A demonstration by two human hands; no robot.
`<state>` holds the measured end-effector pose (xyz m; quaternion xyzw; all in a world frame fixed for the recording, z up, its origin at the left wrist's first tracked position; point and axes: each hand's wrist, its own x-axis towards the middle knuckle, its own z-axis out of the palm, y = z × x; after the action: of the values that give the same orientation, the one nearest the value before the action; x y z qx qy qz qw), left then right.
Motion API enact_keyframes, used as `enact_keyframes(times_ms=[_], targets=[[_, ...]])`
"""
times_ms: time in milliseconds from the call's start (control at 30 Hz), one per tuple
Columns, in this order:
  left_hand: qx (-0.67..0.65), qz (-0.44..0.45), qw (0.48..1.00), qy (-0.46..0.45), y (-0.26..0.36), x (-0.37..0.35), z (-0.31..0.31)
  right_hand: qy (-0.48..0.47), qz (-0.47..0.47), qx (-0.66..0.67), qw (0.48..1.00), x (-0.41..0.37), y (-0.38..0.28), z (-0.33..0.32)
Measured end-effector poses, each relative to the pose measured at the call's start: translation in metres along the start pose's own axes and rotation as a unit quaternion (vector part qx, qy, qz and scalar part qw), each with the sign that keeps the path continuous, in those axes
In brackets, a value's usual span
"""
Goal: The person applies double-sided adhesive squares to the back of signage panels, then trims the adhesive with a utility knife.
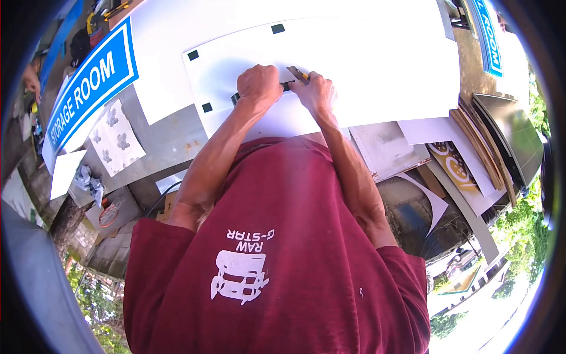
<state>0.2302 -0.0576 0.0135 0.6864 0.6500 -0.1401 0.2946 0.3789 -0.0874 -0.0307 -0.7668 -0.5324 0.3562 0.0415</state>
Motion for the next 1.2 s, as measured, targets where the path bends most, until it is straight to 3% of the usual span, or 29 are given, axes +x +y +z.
enact_keyframes(times_ms=[200, 300, 500, 600, 700, 833, 1200], targets=[[0.003, 0.006, 1.000, 0.013, 0.001, -0.004, 0.000, 0.046, -0.033, -0.023, 0.998, -0.005, 0.000, 0.006], [0.000, 0.008, 1.000, 0.003, 0.004, -0.005, -0.003, 0.044, -0.011, -0.011, 0.999, -0.006, -0.005, 0.005], [0.004, 0.014, 1.000, 0.003, 0.004, -0.006, -0.001, 0.013, -0.065, -0.031, 0.997, -0.018, 0.017, 0.003], [0.003, 0.024, 1.000, 0.015, 0.002, -0.007, 0.000, 0.009, -0.089, 0.073, 0.993, -0.024, 0.036, 0.008], [0.011, 0.017, 1.000, 0.013, 0.003, -0.008, 0.001, -0.098, -0.069, 0.173, 0.978, -0.026, 0.046, 0.009], [0.017, 0.011, 1.000, 0.014, 0.002, -0.007, 0.002, -0.167, -0.080, 0.064, 0.981, -0.044, 0.024, -0.001], [0.007, 0.032, 0.998, 0.044, 0.001, -0.009, 0.004, -0.126, -0.057, -0.020, 0.990, -0.047, 0.004, 0.012]])
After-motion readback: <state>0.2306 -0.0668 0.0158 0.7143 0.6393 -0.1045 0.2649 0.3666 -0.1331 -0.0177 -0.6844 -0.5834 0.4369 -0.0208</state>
